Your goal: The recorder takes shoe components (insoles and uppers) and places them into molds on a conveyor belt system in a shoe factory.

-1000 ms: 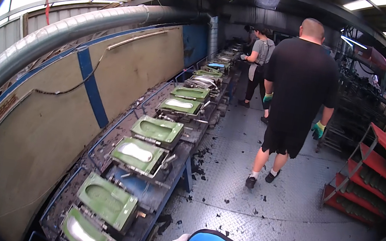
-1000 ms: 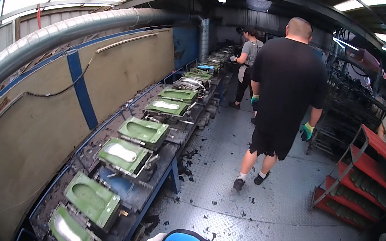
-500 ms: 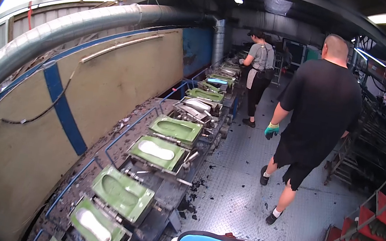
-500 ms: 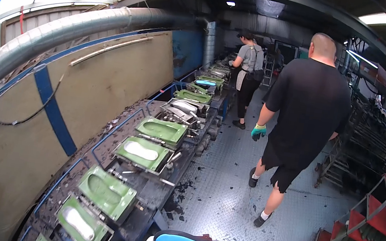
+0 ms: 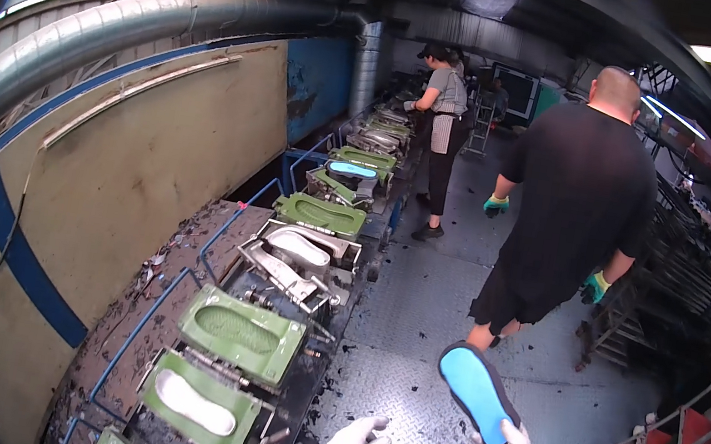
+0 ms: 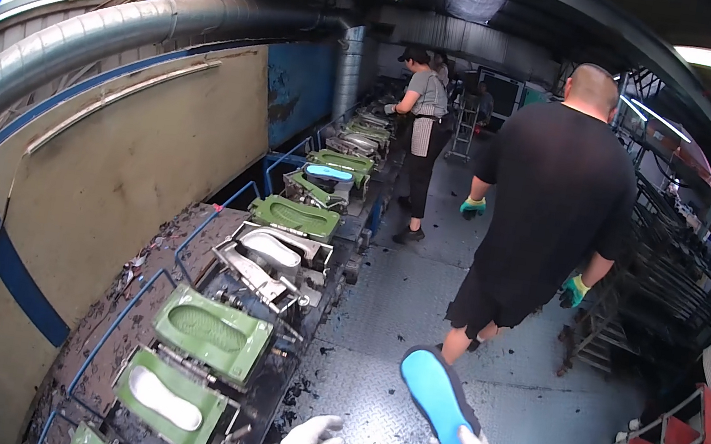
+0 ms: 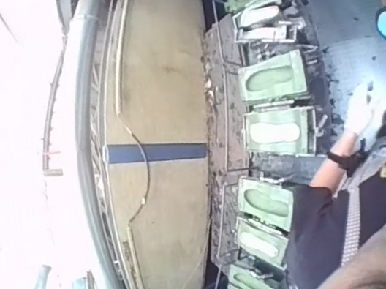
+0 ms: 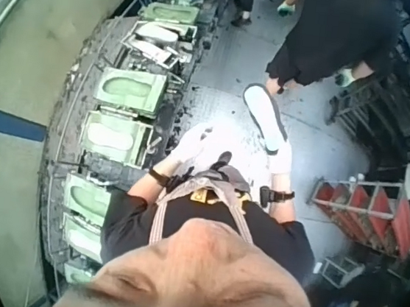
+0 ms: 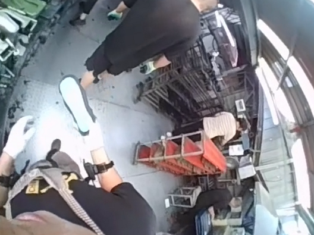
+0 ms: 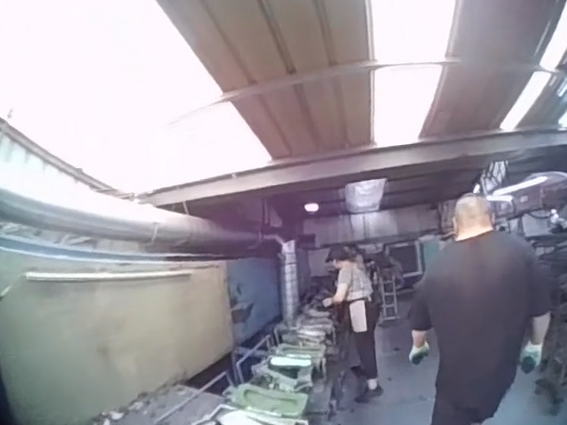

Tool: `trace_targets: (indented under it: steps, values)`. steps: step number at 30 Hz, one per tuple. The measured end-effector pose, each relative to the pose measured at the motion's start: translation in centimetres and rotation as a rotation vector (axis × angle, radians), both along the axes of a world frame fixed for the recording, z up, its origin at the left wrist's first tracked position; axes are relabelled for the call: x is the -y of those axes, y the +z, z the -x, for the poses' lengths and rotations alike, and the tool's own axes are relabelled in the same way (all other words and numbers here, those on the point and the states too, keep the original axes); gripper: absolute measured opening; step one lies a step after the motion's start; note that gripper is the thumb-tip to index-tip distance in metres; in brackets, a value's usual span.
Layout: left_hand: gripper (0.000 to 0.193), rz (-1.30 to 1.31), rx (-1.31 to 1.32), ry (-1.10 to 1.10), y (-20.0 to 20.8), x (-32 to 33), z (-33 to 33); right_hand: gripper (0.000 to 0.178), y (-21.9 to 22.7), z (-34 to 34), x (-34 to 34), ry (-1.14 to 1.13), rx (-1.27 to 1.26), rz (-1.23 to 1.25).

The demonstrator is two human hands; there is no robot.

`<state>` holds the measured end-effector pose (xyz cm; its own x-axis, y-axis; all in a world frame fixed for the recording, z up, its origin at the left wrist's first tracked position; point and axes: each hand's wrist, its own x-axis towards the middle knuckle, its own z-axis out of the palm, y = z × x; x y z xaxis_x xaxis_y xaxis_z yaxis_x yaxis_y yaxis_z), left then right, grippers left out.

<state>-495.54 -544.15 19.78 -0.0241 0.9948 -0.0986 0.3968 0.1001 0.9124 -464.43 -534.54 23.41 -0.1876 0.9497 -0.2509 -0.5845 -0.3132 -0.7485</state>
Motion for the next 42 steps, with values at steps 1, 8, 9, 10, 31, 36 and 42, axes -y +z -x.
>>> trace_targets:
  steps: [1,8,9,10,31,36,42]
  values:
    - [0.051,0.014,0.048,-0.015,-0.9,-2.1,0.1,0.051,-0.3,0.4,-2.9,0.006,-0.002,0.002]
    - [0.050,0.279,0.076,-0.086,-1.8,-18.5,1.9,0.038,-3.0,5.2,-24.7,0.019,-0.036,0.056]
    - [0.050,0.211,0.023,-0.065,-1.9,-21.0,2.3,0.038,-2.3,6.5,-28.1,0.038,-0.042,0.063]
    - [0.051,0.143,-0.028,-0.050,-1.8,-23.4,2.7,0.038,-1.2,7.7,-31.4,0.041,-0.052,0.058]
    - [0.042,0.079,-0.048,0.163,-2.0,-61.1,16.9,0.035,2.1,23.9,-81.3,-0.124,-0.070,-0.095]
    - [0.040,0.154,-0.018,0.294,-1.2,-66.5,18.3,0.033,0.6,26.9,-89.3,-0.040,0.033,-0.189]
    - [0.040,0.177,-0.054,0.506,-0.2,-71.4,17.1,0.028,-1.9,29.0,-98.7,-0.018,-0.050,0.069]
